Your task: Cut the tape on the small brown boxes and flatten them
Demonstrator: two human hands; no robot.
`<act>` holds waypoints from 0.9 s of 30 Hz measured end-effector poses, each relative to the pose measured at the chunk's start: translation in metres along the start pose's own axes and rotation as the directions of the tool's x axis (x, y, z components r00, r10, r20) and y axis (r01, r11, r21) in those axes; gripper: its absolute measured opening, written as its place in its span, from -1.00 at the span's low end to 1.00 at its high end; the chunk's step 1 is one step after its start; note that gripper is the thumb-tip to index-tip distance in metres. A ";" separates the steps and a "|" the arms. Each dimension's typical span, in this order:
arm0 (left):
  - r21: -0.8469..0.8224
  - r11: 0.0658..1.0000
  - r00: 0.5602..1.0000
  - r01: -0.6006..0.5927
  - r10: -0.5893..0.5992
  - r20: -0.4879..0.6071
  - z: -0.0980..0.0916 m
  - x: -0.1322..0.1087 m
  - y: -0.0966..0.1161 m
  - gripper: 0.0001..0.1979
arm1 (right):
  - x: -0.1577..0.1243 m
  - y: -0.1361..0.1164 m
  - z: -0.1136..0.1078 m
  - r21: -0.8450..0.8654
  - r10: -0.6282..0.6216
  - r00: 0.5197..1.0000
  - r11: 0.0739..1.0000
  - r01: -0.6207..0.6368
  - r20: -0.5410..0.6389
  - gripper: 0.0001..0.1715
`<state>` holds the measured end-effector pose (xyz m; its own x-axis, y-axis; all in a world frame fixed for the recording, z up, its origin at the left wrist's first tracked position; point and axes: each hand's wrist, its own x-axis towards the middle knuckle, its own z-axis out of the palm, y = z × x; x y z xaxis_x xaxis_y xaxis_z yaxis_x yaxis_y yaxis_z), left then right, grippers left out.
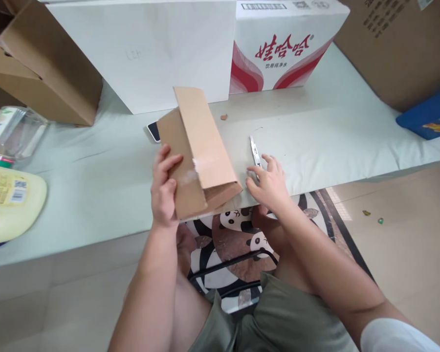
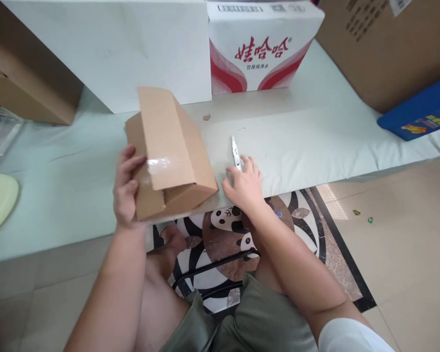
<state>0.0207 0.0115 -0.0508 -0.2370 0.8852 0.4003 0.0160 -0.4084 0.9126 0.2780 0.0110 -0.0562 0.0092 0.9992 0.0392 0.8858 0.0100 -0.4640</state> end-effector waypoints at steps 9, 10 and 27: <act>-0.303 0.814 0.830 0.495 -0.546 -0.111 -0.028 0.005 0.005 -0.62 | -0.002 -0.013 -0.008 0.376 -0.293 0.954 0.893 0.246 0.071 -0.31; -0.305 0.823 0.832 0.479 -0.536 -0.140 -0.025 0.005 0.006 -0.64 | -0.002 -0.014 -0.009 0.435 -0.290 0.956 0.868 0.240 0.050 -0.27; -0.154 0.937 0.932 0.314 -0.335 -0.138 -0.011 0.005 0.006 -0.54 | -0.004 0.000 0.001 0.616 -0.215 0.969 0.749 0.245 -0.123 -0.54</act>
<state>0.0093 0.0106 -0.0443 -0.3603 0.9312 0.0556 -0.2088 -0.1386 0.9681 0.2771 0.0075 -0.0571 -0.1249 0.9610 0.2467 0.3801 0.2761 -0.8828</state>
